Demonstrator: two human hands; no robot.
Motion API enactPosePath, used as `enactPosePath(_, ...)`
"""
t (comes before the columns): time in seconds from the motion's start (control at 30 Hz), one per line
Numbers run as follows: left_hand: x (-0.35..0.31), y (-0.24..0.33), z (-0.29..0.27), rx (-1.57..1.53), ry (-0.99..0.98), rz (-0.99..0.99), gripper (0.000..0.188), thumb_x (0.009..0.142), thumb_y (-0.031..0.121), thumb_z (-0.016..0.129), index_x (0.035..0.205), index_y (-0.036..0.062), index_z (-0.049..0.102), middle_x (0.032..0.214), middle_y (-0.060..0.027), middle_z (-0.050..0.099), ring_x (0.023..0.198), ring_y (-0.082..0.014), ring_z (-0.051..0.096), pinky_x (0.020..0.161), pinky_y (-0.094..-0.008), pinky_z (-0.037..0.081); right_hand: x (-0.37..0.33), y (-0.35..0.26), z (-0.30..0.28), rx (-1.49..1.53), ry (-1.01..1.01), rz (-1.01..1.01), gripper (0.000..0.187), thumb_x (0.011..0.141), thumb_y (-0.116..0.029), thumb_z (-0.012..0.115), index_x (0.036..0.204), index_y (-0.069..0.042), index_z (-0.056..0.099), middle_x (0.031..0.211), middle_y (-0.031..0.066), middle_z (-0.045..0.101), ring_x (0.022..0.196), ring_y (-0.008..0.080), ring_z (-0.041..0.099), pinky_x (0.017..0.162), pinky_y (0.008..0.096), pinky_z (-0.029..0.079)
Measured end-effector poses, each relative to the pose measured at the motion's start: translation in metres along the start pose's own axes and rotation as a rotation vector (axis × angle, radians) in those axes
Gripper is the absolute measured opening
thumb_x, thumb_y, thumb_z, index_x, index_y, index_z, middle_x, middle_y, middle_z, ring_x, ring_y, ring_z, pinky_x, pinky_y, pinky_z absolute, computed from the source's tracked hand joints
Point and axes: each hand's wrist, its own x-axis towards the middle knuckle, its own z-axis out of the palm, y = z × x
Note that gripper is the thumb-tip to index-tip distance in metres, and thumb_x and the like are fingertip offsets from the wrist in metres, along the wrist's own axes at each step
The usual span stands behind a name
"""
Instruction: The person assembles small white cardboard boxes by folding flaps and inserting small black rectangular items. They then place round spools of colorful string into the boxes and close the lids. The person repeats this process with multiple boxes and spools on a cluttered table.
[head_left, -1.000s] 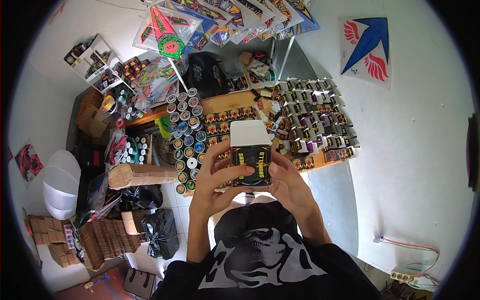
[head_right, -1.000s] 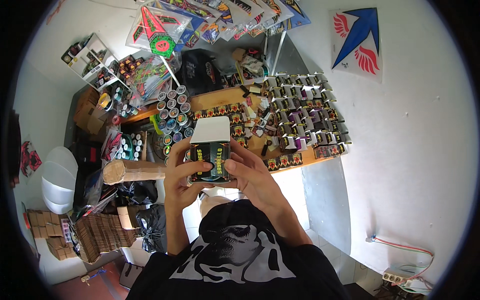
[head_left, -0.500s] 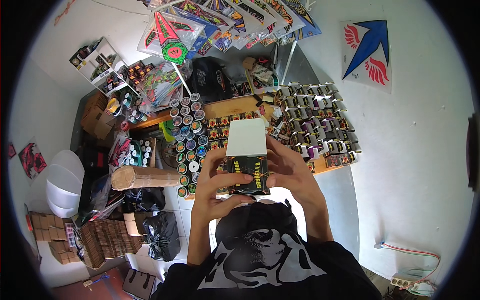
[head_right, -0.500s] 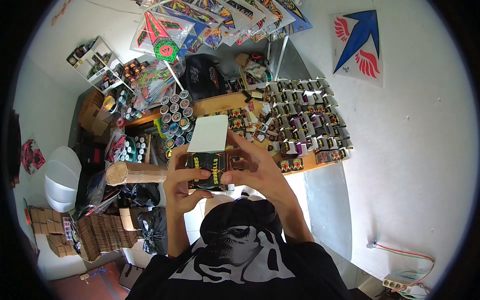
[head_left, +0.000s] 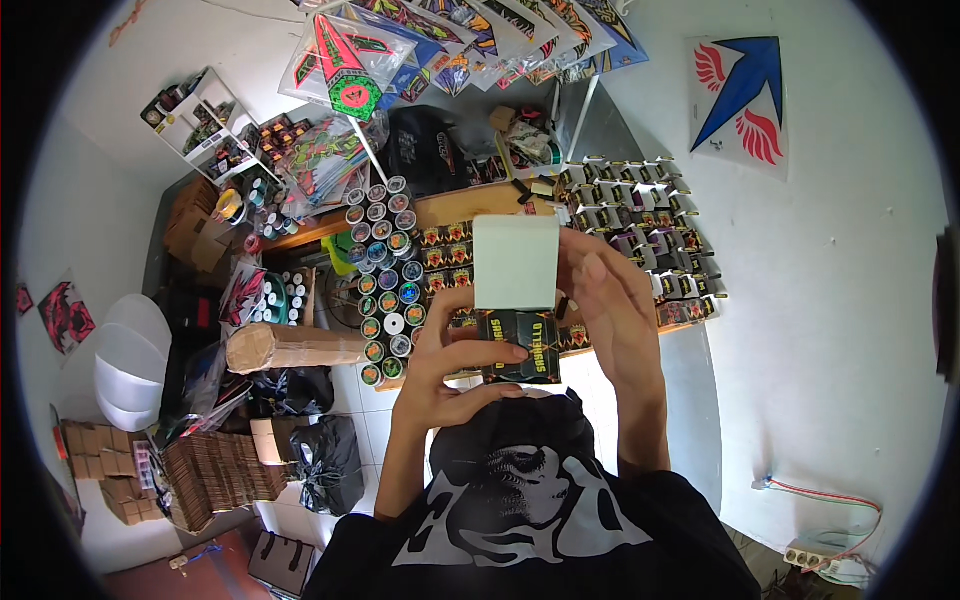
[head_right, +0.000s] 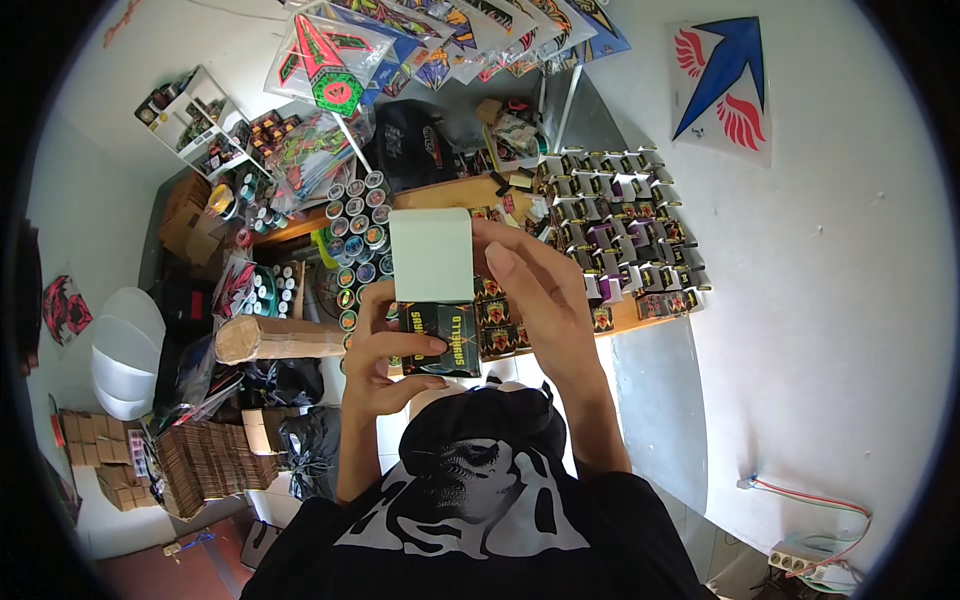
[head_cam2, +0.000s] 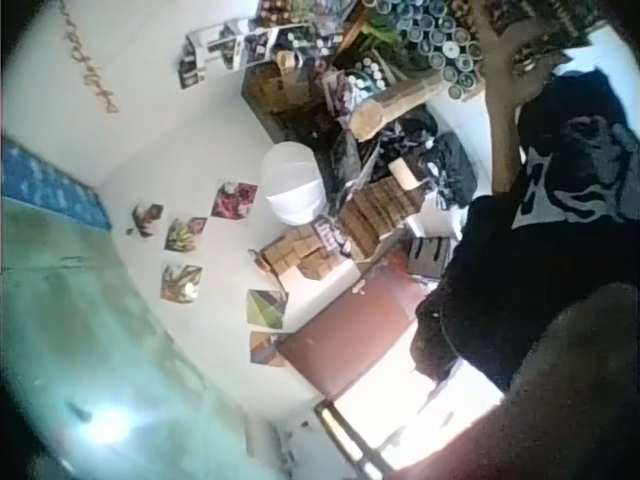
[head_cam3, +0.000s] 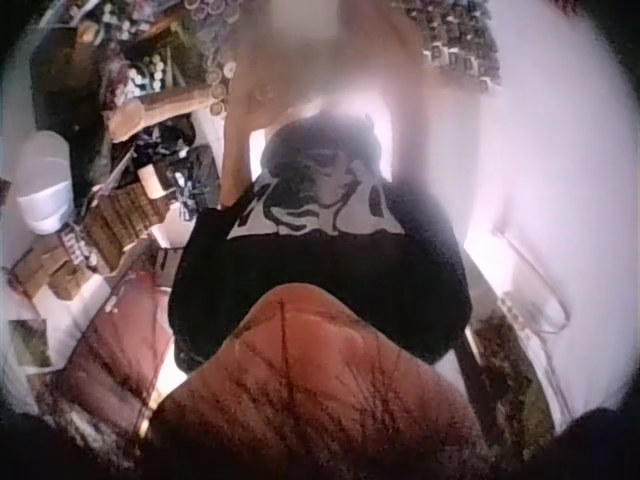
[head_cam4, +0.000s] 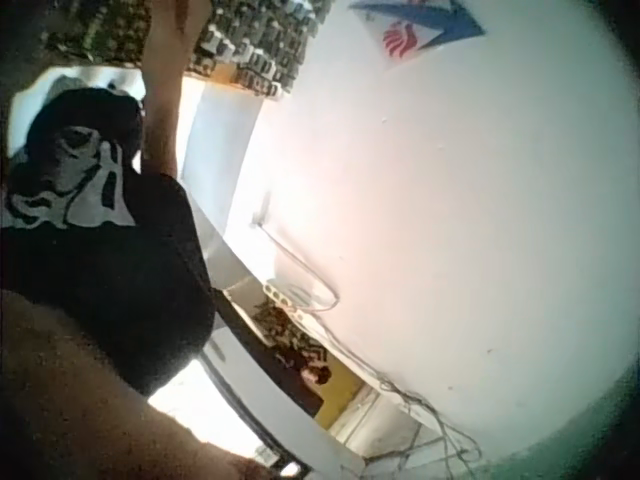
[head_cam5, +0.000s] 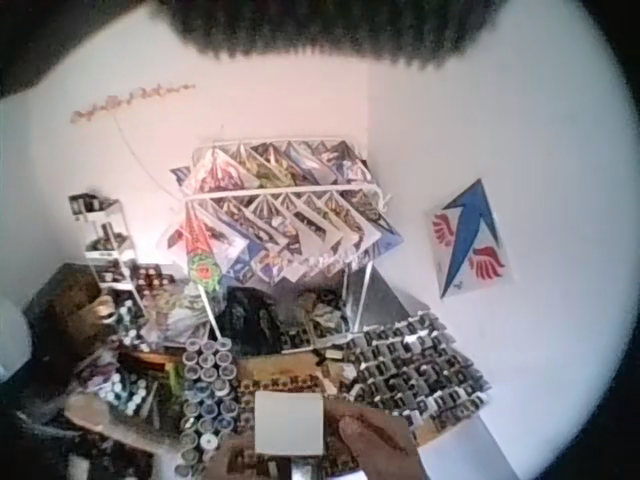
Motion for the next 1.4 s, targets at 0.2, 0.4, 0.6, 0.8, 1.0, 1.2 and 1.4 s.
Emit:
enactPosePath(0.2,-0.007,0.001,0.002,0.01,-0.023,-0.068,0.044,0.074,0.01,0.097,0.116,0.0167,0.085,0.144,-0.0167,0.053,0.135,-0.0353,0.06,0.105,-0.0498,0.061,0.01,-0.011,0.017,0.02,-0.021,0.114,0.059,0.115,-0.044,0.057,0.139,0.008,0.069,0.124,0.013,0.077,0.115,0.0164,0.071,0.104,0.0299,0.052)
enactPosePath(0.4,-0.009,0.002,0.003,0.023,-0.009,-0.078,0.042,0.075,0.009,0.096,0.115,0.0166,0.086,0.145,-0.0171,0.052,0.136,-0.0355,0.059,0.107,-0.0504,0.06,0.016,-0.016,0.032,0.094,-0.11,0.16,0.06,0.114,-0.047,0.055,0.135,0.007,0.072,0.119,0.0204,0.08,0.108,0.0234,0.077,0.098,0.0334,0.06)
enactPosePath(0.6,-0.011,0.004,0.004,0.056,-0.006,-0.072,0.042,0.075,0.009,0.097,0.114,0.0158,0.086,0.146,-0.017,0.051,0.136,-0.0361,0.06,0.108,-0.0498,0.06,0.015,-0.017,0.034,0.086,-0.146,0.136,0.048,0.116,-0.031,0.053,0.139,0.007,0.069,0.121,0.0214,0.079,0.111,0.024,0.077,0.097,0.0344,0.062)
enactPosePath(0.8,-0.014,0.001,0.009,0.021,-0.016,-0.059,0.041,0.075,0.008,0.097,0.114,0.0153,0.086,0.149,-0.0182,0.048,0.139,-0.0384,0.058,0.107,-0.0494,0.061,0.01,-0.02,0.041,-0.009,-0.062,0.128,0.03,0.105,-0.009,0.069,0.126,0.011,0.076,0.11,0.0215,0.081,0.096,0.0212,0.08,0.087,0.0314,0.064)
enactPosePath(1.0,-0.009,0.002,0.015,0.026,-0.013,-0.033,0.041,0.075,0.005,0.096,0.114,0.014,0.085,0.153,-0.0198,0.046,0.145,-0.0408,0.054,0.106,-0.0495,0.061,0.006,-0.009,0.03,-0.153,-0.054,0.05,0.032,0.107,-0.017,0.072,0.131,0.005,0.076,0.101,0.0158,0.083,0.092,0.0183,0.08,0.084,0.0287,0.064)
enactPosePath(1.2,-0.012,0.006,0.01,0.024,-0.006,-0.047,0.043,0.073,0.004,0.097,0.113,0.0135,0.085,0.155,-0.0196,0.045,0.144,-0.0408,0.055,0.102,-0.0492,0.064,0.008,-0.011,0.034,0.092,-0.147,0.027,0.044,0.118,-0.029,0.051,0.134,0.004,0.074,0.108,0.014,0.083,0.096,0.016,0.078,0.086,0.0281,0.062)
enactPosePath(1.4,-0.015,0.007,0.015,0.018,0.031,-0.024,0.044,0.071,0.006,0.099,0.112,0.0145,0.086,0.149,-0.0167,0.048,0.134,-0.0346,0.059,0.102,-0.0463,0.062,0.003,-0.018,0.026,-0.051,-0.222,0.021,0.037,0.116,-0.024,0.056,0.129,0.004,0.077,0.106,0.0119,0.083,0.094,0.0127,0.077,0.086,0.0279,0.061)
